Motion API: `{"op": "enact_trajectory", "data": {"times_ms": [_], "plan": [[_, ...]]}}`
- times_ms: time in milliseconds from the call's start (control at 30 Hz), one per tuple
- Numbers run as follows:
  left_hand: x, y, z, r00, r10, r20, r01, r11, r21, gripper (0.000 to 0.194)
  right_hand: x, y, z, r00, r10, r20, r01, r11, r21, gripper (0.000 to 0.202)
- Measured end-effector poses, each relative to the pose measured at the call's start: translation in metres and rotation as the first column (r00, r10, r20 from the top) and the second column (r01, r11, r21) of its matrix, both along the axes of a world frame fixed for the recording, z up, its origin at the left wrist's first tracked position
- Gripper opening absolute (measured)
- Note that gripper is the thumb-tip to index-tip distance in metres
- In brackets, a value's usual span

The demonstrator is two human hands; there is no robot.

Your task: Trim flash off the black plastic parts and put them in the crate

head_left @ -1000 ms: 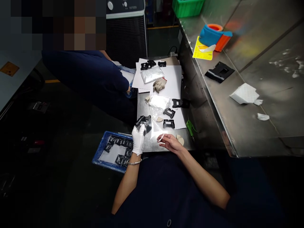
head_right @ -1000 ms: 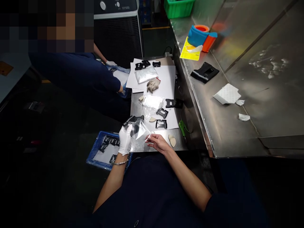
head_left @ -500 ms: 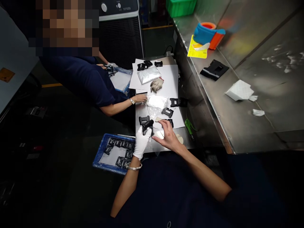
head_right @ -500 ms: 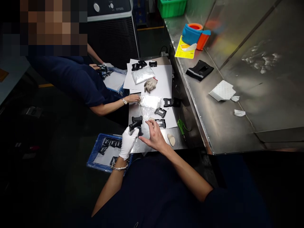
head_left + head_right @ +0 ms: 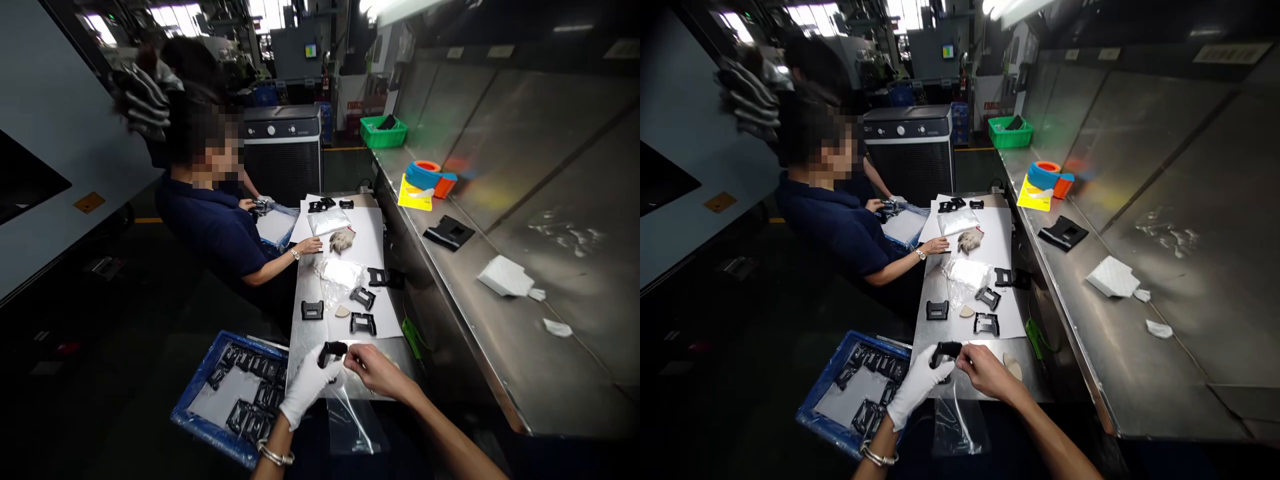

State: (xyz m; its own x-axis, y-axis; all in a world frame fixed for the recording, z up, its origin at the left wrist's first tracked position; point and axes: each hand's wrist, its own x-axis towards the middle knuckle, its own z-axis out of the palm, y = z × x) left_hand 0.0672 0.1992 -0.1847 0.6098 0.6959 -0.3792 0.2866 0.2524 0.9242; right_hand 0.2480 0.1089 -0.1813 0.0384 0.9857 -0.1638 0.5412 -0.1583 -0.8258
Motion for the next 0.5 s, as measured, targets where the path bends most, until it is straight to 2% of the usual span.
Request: {"op": "enact_trajectory", "data": {"times_ms": [100,200,267,333,400,500], "plan": [[-0.006,0.002,-0.003,0.997,0.028,0.074,-0.020,0.994,-0.105,0.046,0.018,-0.021,-0.008,0.992,-0.107,-0.073,0.091,0.976,-0.196,0.022],[-0.012,0.005,-0.010,0.990,0.134,0.042,-0.131,0.989,-0.071,0.045,0.043,-0.051,-0.025,0.948,-0.291,-0.127,0.238,0.917,-0.321,0.036],[-0.014,0.005,-0.018,0.986,0.167,0.003,-0.167,0.985,-0.033,0.046,0.059,-0.072,-0.038,0.910,-0.410,-0.062,0.362,0.859,-0.361,0.040],[-0.013,0.003,-0.027,0.984,0.168,-0.049,-0.169,0.985,-0.014,0.043,0.071,-0.092,-0.046,0.855,-0.514,0.063,0.508,0.809,-0.295,0.039],[-0.011,0.001,-0.036,0.982,0.144,-0.119,-0.147,0.989,-0.012,0.040,0.078,-0.109,-0.051,0.778,-0.605,0.171,0.628,0.759,-0.171,0.034],[-0.005,0.000,-0.046,0.972,0.100,-0.214,-0.104,0.995,-0.005,0.032,0.078,-0.129,-0.052,0.658,-0.698,0.282,0.734,0.678,-0.036,0.025]]}}
